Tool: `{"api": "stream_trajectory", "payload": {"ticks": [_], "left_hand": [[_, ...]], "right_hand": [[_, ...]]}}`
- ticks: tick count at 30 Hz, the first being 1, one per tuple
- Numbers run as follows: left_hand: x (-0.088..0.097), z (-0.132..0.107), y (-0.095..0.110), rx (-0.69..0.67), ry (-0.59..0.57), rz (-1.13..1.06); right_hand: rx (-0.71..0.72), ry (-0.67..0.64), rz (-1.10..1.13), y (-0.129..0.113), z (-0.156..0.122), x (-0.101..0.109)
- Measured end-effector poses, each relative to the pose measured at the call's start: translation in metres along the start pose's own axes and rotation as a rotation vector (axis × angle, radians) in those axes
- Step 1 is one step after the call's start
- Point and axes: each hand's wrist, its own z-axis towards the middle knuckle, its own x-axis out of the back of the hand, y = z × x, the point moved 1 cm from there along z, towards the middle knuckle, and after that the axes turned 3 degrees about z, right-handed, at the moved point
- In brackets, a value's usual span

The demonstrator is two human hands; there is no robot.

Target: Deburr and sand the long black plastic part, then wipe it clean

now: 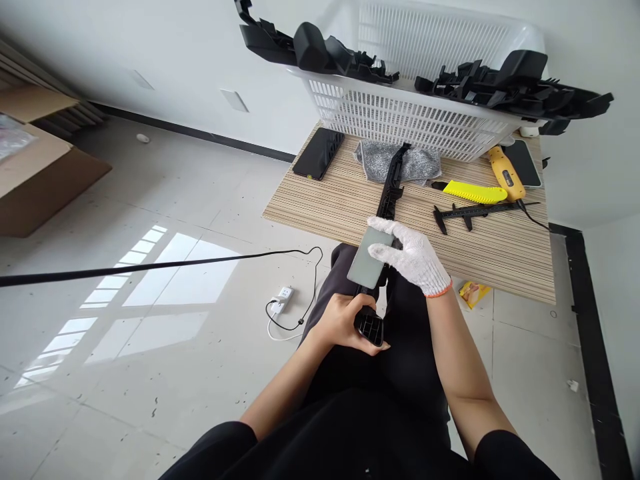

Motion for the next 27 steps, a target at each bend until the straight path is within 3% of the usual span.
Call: {"api": "stream_trajectory", "payload": {"ticks": [3,7,8,12,16,20,24,27], "left_hand": [[0.0006,0.0003,0.0002,-0.005,0.002,0.0],[0.0013,0.0012,0.0008,-0.005,-0.001,-0.001],[0.0013,0.0014,0.0009,-0.005,0.001,-0.002],[0.0012,0.0018,0.0013,-0.012,0.011,0.0],[0.0011,0.0017,0.0014,-0.005,0.006,0.008],[0.0013,0.0016,0.0013,-0.007,0.005,0.008],[0.0011,0.0012,0.001,-0.007,-0.001,0.018],[0.0008,0.0008,0.001,-0.002,0.002,0.012]], "right_hand": [[0.001,0.157,0.013,0.0,-0.0001,0.0013],[0.002,-0.003,-0.002,-0.0002,-0.0002,-0.0004],[0.001,-0.001,-0.003,-0.0002,-0.0001,-0.0005],[0.008,0.208,-0.003,-0.0005,-0.0001,0.0016],[0.0,0.027,-0.02,-0.0013,-0.0005,0.0002],[-0.004,0.2,0.003,-0.0004,-0.0009,0.0025],[-0.001,0.051,0.005,0.0015,-0.0001,0.0016],[-0.012,0.155,0.032,0.0018,0.0001,0.0027]]}}
